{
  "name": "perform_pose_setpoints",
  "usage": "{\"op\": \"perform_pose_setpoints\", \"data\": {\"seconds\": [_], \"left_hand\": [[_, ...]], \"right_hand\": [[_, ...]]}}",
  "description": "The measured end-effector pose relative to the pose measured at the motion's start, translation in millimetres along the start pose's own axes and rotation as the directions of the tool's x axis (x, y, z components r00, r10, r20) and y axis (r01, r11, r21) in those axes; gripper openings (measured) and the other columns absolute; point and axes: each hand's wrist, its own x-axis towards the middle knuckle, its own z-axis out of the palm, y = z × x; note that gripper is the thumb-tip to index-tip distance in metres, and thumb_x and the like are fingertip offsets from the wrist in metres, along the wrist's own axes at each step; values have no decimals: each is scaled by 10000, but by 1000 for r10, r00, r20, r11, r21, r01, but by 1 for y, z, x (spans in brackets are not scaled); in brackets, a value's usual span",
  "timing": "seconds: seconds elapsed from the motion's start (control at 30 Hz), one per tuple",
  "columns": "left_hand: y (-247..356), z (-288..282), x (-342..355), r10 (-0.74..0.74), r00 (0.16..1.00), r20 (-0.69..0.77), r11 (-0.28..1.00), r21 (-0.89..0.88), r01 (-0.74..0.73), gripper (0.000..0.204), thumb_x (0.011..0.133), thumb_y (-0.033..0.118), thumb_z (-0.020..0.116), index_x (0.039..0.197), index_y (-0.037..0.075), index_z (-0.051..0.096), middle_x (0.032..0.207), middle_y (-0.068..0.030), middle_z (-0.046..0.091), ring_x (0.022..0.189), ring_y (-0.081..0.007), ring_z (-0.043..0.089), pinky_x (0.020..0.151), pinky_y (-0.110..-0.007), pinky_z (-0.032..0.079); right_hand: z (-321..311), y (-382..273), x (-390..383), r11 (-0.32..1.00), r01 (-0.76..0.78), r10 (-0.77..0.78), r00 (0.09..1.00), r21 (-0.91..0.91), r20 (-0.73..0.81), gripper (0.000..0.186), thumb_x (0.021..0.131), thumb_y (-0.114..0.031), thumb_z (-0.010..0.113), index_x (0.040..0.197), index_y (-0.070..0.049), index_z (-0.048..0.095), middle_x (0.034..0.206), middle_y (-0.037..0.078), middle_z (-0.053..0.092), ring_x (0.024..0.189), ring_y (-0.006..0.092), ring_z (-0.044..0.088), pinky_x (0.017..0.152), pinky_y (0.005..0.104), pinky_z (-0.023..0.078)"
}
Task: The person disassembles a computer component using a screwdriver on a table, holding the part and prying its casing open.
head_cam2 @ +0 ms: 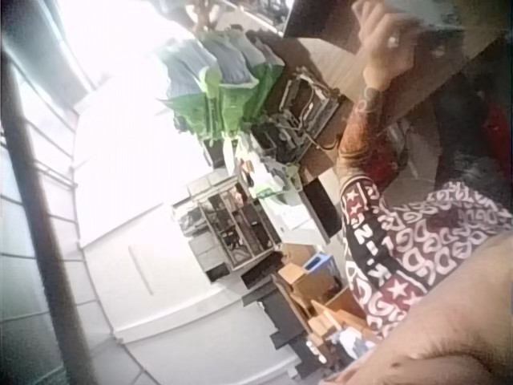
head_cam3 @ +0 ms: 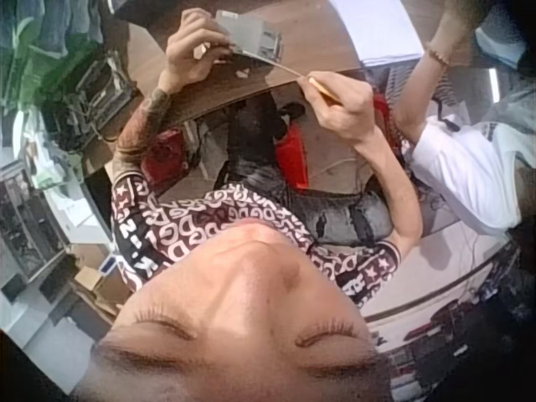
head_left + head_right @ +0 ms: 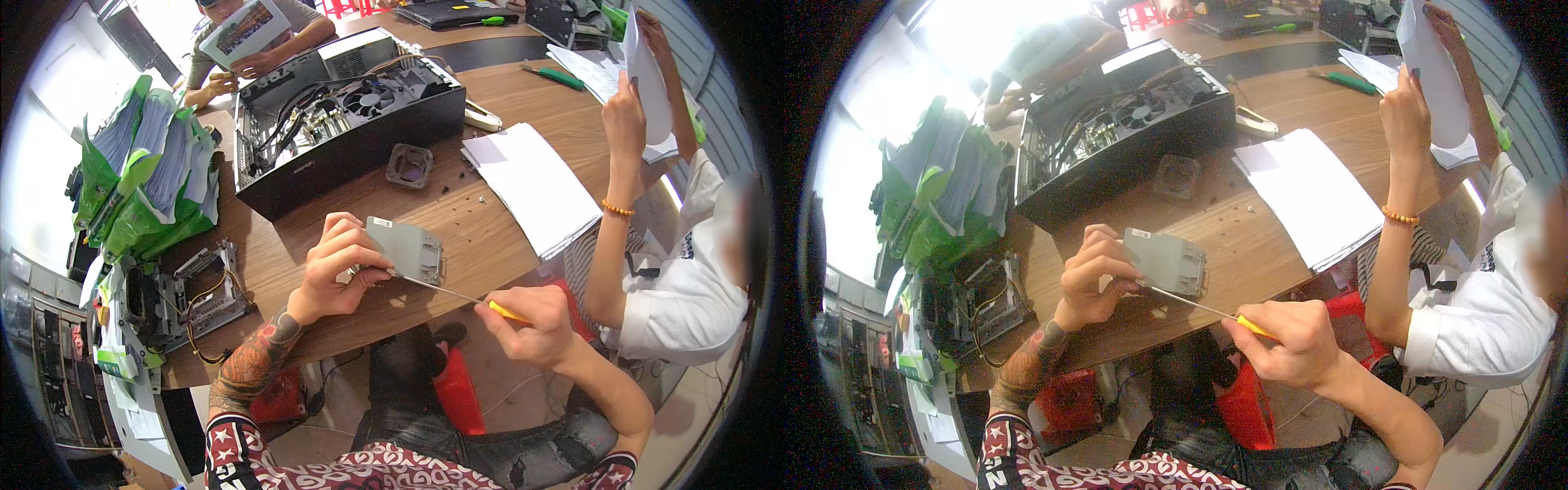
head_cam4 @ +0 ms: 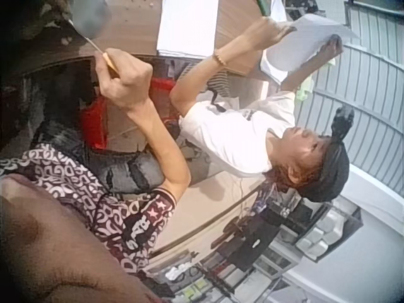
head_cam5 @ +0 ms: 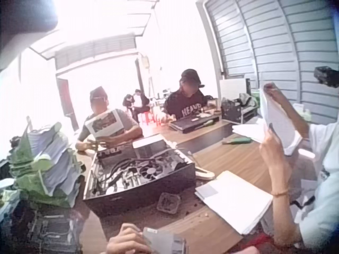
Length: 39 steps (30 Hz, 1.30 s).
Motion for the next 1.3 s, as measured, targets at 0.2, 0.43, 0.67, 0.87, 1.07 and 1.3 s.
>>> {"op": "perform_pose_setpoints", "data": {"seconds": [0.2,0.43,0.67,0.87,1.07,1.3], "left_hand": [[3,4,2,8,1000,-2,998,56,-8,280,625,43,825,876,88,710,759,-29,588,785,-256,548,859,-409,427],[8,8,5,2,1000,-1,995,100,-2,269,641,-3,788,875,83,688,765,-32,558,768,-258,529,799,-395,419],[9,4,9,-26,999,46,999,42,24,267,640,-26,777,863,78,673,781,-46,555,766,-264,529,781,-389,416],[8,6,8,-45,997,55,998,54,42,262,641,-52,768,850,68,665,791,-62,562,773,-280,531,753,-392,411],[7,3,3,-63,996,58,993,100,57,267,638,-61,769,846,70,666,786,-58,567,761,-272,532,736,-384,408],[8,-5,10,-148,983,108,984,-82,157,234,642,-26,798,831,88,716,789,-24,642,764,-220,538,794,-356,384]], "right_hand": [[-4,-2,2,946,196,-181,980,-257,80,186,801,-165,806,829,-27,684,559,54,550,461,212,570,426,336,416],[-16,-15,13,694,462,-398,885,-552,241,214,842,-211,768,836,-21,670,543,49,461,447,155,507,442,330,411],[-13,-2,15,911,-384,344,908,150,239,224,896,-199,734,830,11,694,646,157,630,538,242,625,519,326,474],[-7,-12,7,875,260,-175,957,-408,233,252,891,-218,731,755,-37,620,551,62,522,457,217,558,414,319,408],[5,-26,-1,817,299,-178,944,-493,277,172,860,-141,747,807,-16,641,571,53,508,470,208,542,427,314,384],[-3,3,13,877,-421,351,890,231,290,254,922,-207,699,800,15,708,672,133,668,566,160,599,571,322,469]]}}
